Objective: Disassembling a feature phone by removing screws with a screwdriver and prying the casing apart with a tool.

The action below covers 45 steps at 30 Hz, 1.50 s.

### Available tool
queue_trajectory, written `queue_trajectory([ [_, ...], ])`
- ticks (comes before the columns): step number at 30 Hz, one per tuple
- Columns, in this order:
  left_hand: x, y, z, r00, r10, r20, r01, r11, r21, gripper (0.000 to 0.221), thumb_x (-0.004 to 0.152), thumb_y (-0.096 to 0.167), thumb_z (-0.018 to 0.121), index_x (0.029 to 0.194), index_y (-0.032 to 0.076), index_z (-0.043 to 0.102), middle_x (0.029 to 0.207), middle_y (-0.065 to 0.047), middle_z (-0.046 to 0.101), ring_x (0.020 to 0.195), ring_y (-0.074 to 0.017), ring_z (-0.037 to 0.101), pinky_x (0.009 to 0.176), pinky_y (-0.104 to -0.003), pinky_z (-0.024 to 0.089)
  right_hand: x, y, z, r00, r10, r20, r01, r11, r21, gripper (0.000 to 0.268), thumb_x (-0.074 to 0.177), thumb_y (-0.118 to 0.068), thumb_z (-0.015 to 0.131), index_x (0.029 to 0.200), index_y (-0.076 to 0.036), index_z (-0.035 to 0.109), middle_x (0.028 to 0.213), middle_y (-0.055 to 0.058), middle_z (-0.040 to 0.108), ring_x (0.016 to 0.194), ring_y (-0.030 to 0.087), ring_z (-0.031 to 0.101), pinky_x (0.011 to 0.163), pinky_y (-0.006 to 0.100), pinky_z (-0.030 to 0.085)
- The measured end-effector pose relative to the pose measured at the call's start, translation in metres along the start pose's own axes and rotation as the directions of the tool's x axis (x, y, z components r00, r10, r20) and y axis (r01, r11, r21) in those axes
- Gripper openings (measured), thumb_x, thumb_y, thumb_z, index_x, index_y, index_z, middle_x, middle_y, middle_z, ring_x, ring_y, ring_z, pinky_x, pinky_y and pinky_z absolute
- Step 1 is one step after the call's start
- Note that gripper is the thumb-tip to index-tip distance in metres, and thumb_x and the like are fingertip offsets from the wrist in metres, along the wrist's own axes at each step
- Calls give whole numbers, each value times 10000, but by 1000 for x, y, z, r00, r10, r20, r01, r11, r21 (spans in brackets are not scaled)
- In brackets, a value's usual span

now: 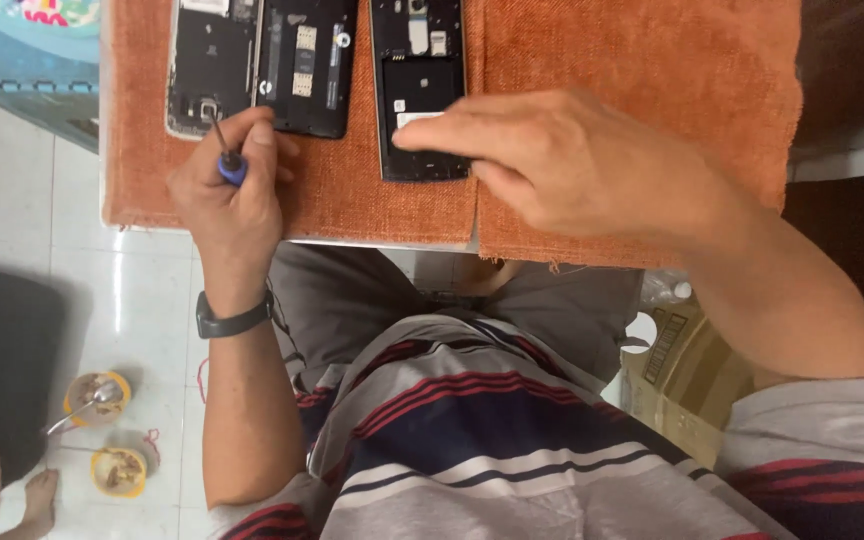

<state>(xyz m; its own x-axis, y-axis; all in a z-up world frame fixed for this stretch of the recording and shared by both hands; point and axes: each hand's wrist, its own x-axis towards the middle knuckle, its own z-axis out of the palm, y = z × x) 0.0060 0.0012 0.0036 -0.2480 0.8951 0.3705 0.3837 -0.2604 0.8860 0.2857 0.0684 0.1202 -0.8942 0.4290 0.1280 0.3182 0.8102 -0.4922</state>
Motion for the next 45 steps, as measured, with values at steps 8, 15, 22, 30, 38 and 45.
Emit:
queue_trajectory([
  [8, 0, 2, 0, 1000, -7, -13, 7, 1000, -3, 199, 1121, 108, 564, 1162, -37, 694, 847, -133, 725, 661, -171, 653, 650, -279, 546, 5, 6, 5, 989, -85, -117, 65, 984, -167, 334, 994, 96, 644, 1318, 13, 647, 932, 126, 643, 768, 235, 639, 662, 346, 524],
  [15, -5, -3, -3, 1000, -12, -21, 14, 994, 109, 209, 1134, 133, 587, 1190, -10, 727, 895, -78, 737, 808, -134, 652, 769, -290, 540, 6, 18, 17, 961, -91, -260, -10, 932, -363, 154, 1011, 43, 758, 1136, -28, 701, 605, -36, 507, 459, 101, 487, 353, 231, 376],
  [22, -5, -2, 0, 1000, -7, 14, 7, 1000, 4, 177, 1156, 41, 572, 1215, -91, 673, 924, -187, 717, 771, -224, 676, 753, -331, 590, 5, 8, 18, 988, -54, -142, 31, 987, -159, 391, 1010, 88, 523, 1372, -46, 587, 793, 64, 646, 565, 252, 592, 377, 407, 390],
  [30, -3, 1, 0, 1000, -7, -9, 8, 998, 57, 175, 1115, 39, 588, 1152, -83, 707, 870, -145, 723, 744, -182, 669, 728, -301, 566, 11, -5, 11, 996, -75, -57, 70, 995, -75, 345, 998, 97, 492, 1293, 11, 650, 830, 113, 739, 462, 194, 573, 320, 321, 430],
  [38, 0, 14, -2, 999, 41, -10, -40, 994, 103, 162, 1104, 28, 589, 1053, -27, 733, 833, -92, 713, 709, -143, 647, 685, -269, 519, 9, -7, 5, 999, -50, -18, 50, 999, 9, 335, 1012, 74, 516, 1319, 20, 639, 1176, 213, 741, 926, 327, 749, 747, 402, 616],
  [45, 0, 11, 0, 1000, 28, -8, -28, 998, 48, 168, 1093, 27, 573, 1042, -39, 719, 797, -100, 694, 676, -133, 603, 681, -269, 506, 10, -16, -6, 1000, 17, 19, -17, 1000, 12, 381, 972, 117, 519, 1326, 40, 636, 1195, 228, 740, 952, 318, 753, 834, 414, 641],
])
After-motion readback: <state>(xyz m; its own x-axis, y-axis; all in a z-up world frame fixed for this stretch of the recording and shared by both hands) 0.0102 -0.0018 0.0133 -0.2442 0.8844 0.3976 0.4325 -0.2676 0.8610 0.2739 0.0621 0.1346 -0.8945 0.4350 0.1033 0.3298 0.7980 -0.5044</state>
